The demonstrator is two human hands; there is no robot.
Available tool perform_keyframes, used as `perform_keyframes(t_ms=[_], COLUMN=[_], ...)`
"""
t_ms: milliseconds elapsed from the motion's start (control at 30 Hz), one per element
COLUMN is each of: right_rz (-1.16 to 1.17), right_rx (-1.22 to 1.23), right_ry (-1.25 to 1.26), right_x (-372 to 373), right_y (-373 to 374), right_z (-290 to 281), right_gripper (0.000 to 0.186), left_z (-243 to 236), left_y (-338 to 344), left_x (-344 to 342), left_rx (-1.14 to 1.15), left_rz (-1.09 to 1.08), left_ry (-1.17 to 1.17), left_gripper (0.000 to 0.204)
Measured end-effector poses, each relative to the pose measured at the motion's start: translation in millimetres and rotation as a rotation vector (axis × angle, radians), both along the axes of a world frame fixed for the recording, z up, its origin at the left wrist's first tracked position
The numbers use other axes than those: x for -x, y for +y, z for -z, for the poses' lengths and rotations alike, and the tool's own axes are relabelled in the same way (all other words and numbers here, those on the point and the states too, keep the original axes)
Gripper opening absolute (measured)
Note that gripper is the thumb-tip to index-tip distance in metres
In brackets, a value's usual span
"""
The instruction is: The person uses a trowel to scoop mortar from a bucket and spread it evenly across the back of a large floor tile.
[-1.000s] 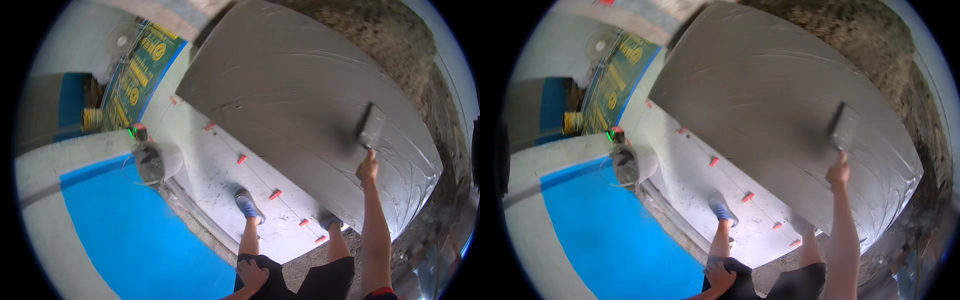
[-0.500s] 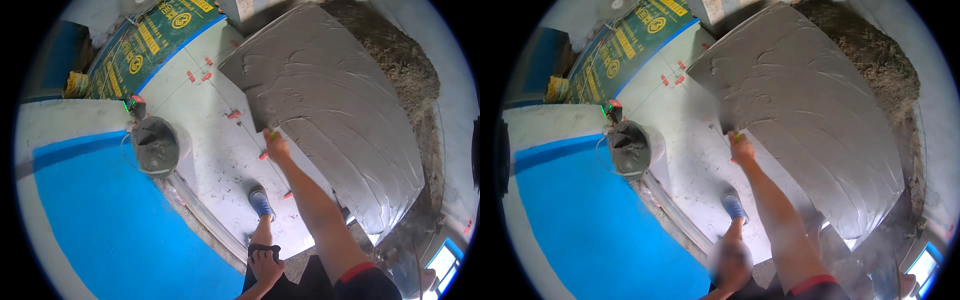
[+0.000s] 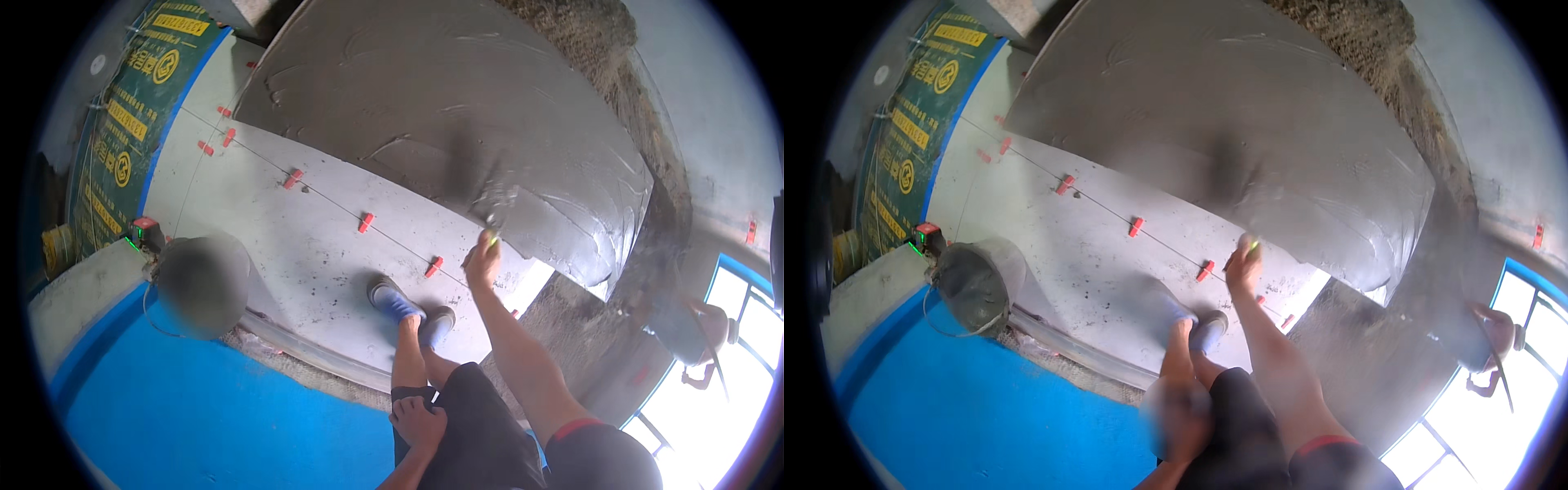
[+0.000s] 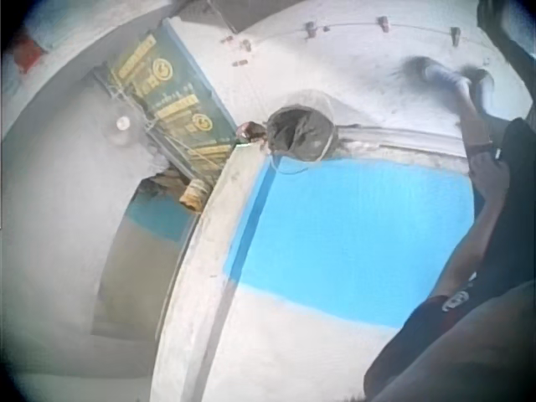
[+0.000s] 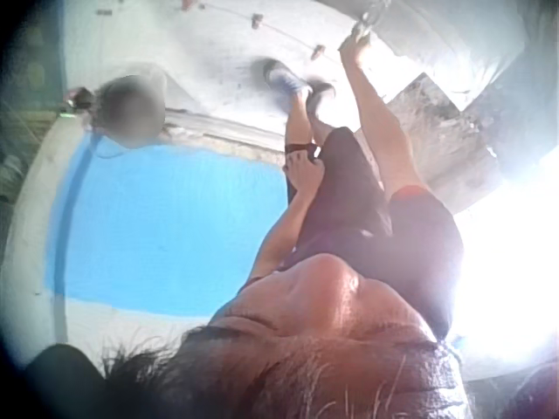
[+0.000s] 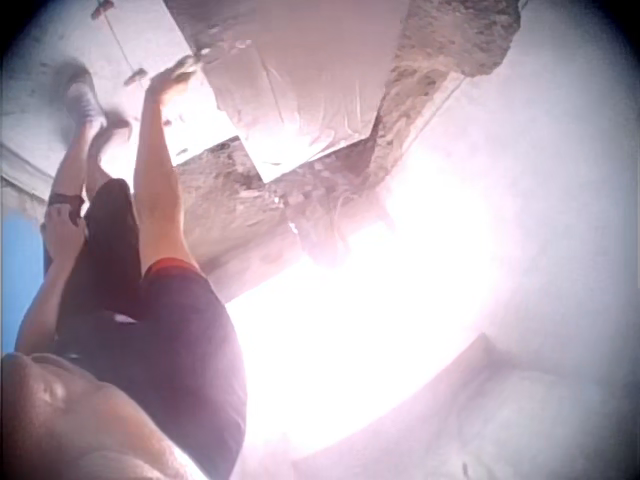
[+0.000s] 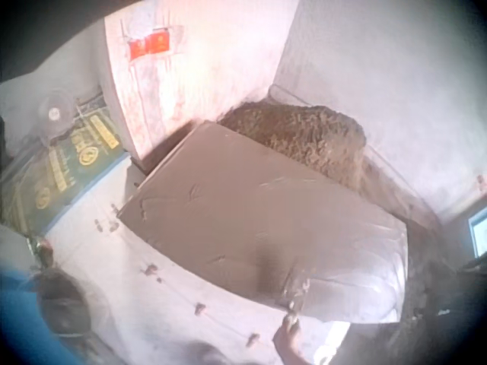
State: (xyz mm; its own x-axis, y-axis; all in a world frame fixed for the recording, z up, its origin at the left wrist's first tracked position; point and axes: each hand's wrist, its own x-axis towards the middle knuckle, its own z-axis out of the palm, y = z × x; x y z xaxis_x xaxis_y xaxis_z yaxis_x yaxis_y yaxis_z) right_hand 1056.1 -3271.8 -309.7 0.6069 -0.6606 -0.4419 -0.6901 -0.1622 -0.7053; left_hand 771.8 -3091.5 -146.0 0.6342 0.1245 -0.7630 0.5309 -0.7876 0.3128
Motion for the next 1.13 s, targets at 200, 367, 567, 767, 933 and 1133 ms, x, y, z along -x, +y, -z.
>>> perform_keyframes(t_ms=[200, 367, 567, 767, 933, 1133], right_rz=[0.17, -0.471, -0.369, 0.106, 0.458, 0.869], right_rx=[0.195, -0.163, -0.186, 0.131, 0.168, -0.207], right_ry=[-0.013, 0.216, 0.065, 0.135, 0.177, 0.039], right_x=[20, 57, 104, 137, 248, 332], right_y=[35, 146, 85, -97, -225, -251], right_z=[60, 8, -16, 17, 29, -45], right_gripper=[0.053, 0.048, 0.049, 0.047, 0.059, 0.064], left_z=[7, 10, 14, 26, -21, -21], left_y=[2, 16, 18, 25, -21, -28], left_x=[26, 34, 45, 56, 3, -8], left_rx=[0.039, -0.034, -0.07, -0.137, -0.282, -0.327], left_rz=[0.183, 0.285, 0.473, 0.658, 0.761, 0.863], left_ry=[0.002, 0.002, -0.037, -0.093, -0.056, 0.005], left_gripper=[0.029, 0.028, 0.027, 0.026, 0.024, 0.026])
